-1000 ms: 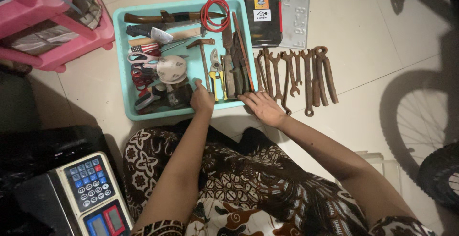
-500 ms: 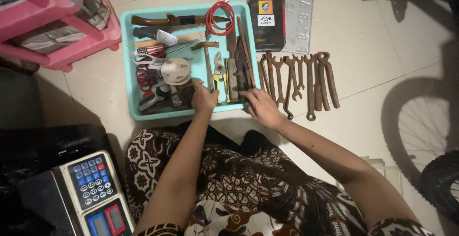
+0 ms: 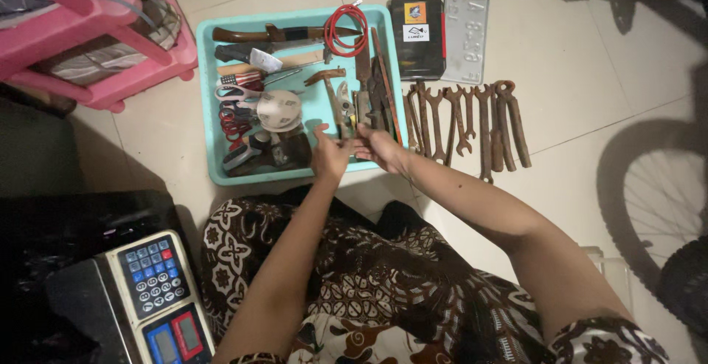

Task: The person empties a light blue plastic bin of assorted tools and arranges them on the floor. They remove a black case, a metal plate, and multiple wrenches, pliers, and other hand tools, laying them out in rows.

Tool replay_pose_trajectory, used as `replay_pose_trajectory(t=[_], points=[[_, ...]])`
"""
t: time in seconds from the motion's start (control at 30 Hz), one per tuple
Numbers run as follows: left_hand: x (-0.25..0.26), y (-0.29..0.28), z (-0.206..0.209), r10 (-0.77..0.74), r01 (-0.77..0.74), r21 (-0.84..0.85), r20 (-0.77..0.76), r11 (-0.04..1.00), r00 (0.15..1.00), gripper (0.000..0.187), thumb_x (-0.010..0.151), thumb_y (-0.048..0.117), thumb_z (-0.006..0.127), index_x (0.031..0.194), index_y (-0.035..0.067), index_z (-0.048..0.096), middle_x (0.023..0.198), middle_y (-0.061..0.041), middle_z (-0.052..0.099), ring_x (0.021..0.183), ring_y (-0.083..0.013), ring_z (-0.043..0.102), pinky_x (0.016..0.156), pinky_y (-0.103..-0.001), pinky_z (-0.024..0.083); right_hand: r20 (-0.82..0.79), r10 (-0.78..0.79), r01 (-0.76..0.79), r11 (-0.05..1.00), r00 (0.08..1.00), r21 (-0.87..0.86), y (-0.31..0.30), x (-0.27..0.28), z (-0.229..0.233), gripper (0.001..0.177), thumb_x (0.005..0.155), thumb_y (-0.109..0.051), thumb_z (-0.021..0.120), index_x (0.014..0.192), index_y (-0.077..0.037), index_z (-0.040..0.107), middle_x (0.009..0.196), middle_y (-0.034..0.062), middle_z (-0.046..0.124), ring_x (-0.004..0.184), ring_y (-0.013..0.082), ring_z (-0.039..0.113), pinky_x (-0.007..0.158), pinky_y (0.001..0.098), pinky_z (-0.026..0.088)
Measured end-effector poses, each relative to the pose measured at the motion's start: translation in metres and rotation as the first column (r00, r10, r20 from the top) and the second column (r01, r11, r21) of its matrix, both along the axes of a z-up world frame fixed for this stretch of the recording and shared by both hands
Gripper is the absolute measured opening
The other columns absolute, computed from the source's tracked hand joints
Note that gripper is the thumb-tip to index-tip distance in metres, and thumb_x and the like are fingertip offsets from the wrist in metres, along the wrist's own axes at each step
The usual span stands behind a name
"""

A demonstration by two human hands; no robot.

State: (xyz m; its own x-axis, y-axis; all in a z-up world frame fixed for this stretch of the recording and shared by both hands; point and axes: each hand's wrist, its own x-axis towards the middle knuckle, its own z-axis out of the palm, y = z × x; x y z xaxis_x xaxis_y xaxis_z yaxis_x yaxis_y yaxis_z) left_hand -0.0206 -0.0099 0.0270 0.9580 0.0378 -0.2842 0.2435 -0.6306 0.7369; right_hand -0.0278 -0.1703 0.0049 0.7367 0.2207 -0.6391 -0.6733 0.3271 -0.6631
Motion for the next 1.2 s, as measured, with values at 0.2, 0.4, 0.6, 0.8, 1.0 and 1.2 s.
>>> replay_pose_trajectory(t=[0.2,0.4,0.6,0.8,1.0,1.2], points=[[-0.012,0.006,-0.007,-0.090,0.095,-0.020,0.171,0.995,0.981,0.056,0.088,0.041,0.077,0.125,0.008,0.052,0.092,-0.012,0.074,0.090,-0.0357,0.071,0.080,-0.047,0.055,0.009,0.044,-0.040,0.975,0.999,-0.220,-0.009,0.017,-0.006,0.025,0.101,-0.024,0.064,0.120,-0.008,0.064,0.091,0.0014,0.067,0.073,0.0082,0.053,0.066,0.0231,0.044],[-0.027,0.042,-0.020,-0.492,0.462,0.171,0.316,0.870,0.811,0.053,0.078,0.054,0.084,0.095,0.007,0.066,0.092,-0.011,0.068,0.091,-0.0335,0.066,0.077,-0.049,0.051,0.068,0.111,-0.085,0.949,0.991,-0.303,-0.013,0.014,0.008,0.027,0.100,-0.020,0.062,0.123,-0.005,0.066,0.088,-0.0041,0.066,0.074,0.0057,0.055,0.068,0.0215,0.047],[-0.025,0.050,-0.028,-0.540,0.487,0.234,0.359,0.841,0.761,0.050,0.076,0.054,0.084,0.096,0.011,0.069,0.103,-0.011,0.065,0.104,-0.0361,0.061,0.086,-0.051,0.047,0.157,0.074,-0.042,0.979,0.985,-0.199,-0.020,-0.008,0.002,0.028,0.103,-0.018,0.062,0.126,-0.003,0.066,0.079,-0.0038,0.056,0.071,0.0082,0.047,0.065,0.0237,0.040],[-0.024,0.054,-0.030,-0.533,0.512,0.161,0.364,0.844,0.764,0.048,0.076,0.053,0.083,0.093,0.010,0.068,0.101,-0.011,0.066,0.101,-0.0371,0.062,0.085,-0.050,0.051,0.237,0.107,-0.048,0.969,0.966,-0.242,-0.042,-0.027,0.017,0.031,0.103,-0.020,0.060,0.131,-0.010,0.068,0.081,-0.0047,0.054,0.074,0.0090,0.047,0.070,0.0248,0.043],[-0.014,0.053,-0.032,-0.590,0.562,0.185,0.320,0.806,0.741,0.053,0.075,0.054,0.086,0.092,0.007,0.069,0.098,-0.014,0.069,0.097,-0.0374,0.064,0.085,-0.050,0.052,0.282,0.034,0.063,0.944,0.959,-0.325,-0.067,-0.035,0.046,0.029,0.103,-0.017,0.057,0.129,-0.014,0.068,0.102,-0.0018,0.063,0.087,0.0101,0.055,0.087,0.0268,0.047],[-0.014,0.053,-0.024,-0.567,0.552,0.133,0.263,0.823,0.781,0.054,0.073,0.055,0.085,0.093,0.008,0.068,0.098,-0.012,0.069,0.099,-0.0336,0.066,0.087,-0.047,0.053,0.143,-0.189,0.223,0.934,0.972,-0.281,-0.118,-0.058,0.043,0.025,0.104,-0.017,0.047,0.121,-0.015,0.065,0.106,0.0030,0.068,0.092,0.0147,0.064,0.080,0.0367,0.051]])
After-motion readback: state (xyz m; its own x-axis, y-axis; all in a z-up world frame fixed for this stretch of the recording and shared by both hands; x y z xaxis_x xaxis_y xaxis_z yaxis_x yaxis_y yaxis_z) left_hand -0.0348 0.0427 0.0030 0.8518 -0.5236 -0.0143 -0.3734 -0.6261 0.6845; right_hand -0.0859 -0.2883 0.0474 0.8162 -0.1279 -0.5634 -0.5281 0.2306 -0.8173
